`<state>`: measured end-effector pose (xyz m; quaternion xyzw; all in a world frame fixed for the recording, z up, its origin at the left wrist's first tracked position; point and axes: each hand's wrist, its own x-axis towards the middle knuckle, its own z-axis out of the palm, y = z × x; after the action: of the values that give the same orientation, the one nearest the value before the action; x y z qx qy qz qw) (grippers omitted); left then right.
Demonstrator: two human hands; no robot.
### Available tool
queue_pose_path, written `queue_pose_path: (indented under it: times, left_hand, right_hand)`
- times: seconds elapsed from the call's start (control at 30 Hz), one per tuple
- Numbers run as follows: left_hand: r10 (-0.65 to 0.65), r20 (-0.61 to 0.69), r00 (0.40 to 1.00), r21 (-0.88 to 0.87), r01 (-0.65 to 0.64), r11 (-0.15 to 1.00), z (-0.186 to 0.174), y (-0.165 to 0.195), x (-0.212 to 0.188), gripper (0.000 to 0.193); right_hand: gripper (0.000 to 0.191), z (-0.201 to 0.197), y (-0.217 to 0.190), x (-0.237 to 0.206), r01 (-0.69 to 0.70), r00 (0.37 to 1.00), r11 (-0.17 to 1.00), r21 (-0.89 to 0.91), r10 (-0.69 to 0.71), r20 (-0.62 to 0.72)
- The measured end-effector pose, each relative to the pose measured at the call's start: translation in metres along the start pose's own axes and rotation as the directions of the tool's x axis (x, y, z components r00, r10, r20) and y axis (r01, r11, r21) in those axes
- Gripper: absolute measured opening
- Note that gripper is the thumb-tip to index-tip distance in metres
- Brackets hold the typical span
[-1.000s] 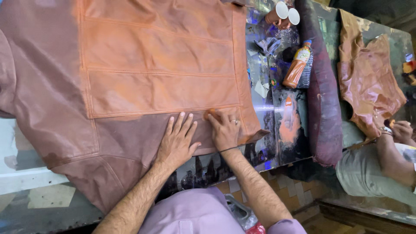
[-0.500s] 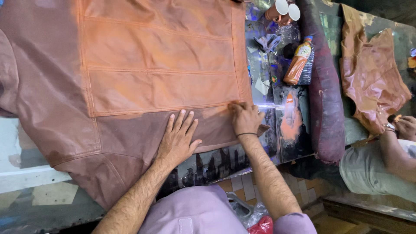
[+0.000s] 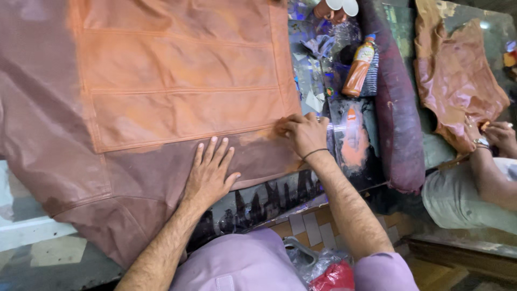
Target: The person rubs orange dye into the front panel of a leather vest-like garment using a small sponge, working the color across the surface by hand. They periodically dip the sponge into a bottle of orange dye on the work table and continue spreading the color over untreated areas of the leather.
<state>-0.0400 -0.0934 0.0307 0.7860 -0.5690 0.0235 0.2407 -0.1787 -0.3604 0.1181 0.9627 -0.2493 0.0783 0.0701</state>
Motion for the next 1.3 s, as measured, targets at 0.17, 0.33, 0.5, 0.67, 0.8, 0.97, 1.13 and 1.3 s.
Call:
queue_pose_path:
  times: [0.17,0.33,0.5,0.67,0.8,0.97,1.13,1.3]
  left_hand:
    - [0.003,0.021,1.0,0.026,-0.003,1.0,-0.003,0.001,0.002,0.072]
    - [-0.022,0.024,0.999,0.047,0.021,0.999,-0.008,-0.001,-0.001,0.071]
    - [-0.049,0.026,0.998,0.072,0.047,0.996,-0.008,-0.007,-0.006,0.071]
    - [-0.05,0.007,0.999,0.079,0.05,0.996,-0.01,-0.013,-0.009,0.07]
    - [-0.064,0.007,0.998,0.099,0.063,0.993,-0.013,-0.014,-0.008,0.071]
    - [-0.08,-0.012,0.997,0.075,0.08,0.994,-0.014,-0.015,-0.011,0.07]
    - [-0.062,0.03,0.998,0.097,0.059,0.994,-0.014,-0.017,-0.014,0.069]
    - [-0.02,0.091,0.996,0.155,0.005,0.988,-0.012,-0.011,-0.008,0.071]
  right_hand:
    - [0.017,-0.003,0.063,-0.009,-0.22,0.952,0.976,0.0,0.215,-0.217]
    - [0.028,0.009,0.131,-0.067,-0.53,0.791,0.84,0.113,0.538,-0.291]
    - [0.025,0.028,0.159,-0.073,-0.626,0.778,0.78,0.016,0.625,-0.06]
    - [0.029,0.025,0.159,-0.034,-0.583,0.757,0.803,0.125,0.593,-0.277]
    - [0.017,0.026,0.149,-0.052,-0.597,0.794,0.8,-0.06,0.6,0.097]
    - [0.021,0.034,0.164,-0.092,-0.513,0.839,0.858,-0.039,0.491,-0.233]
    - [0.015,0.063,0.175,-0.104,-0.378,0.921,0.915,0.142,0.388,-0.047]
    - [0.018,0.065,0.156,-0.132,-0.478,0.855,0.87,0.123,0.492,-0.162]
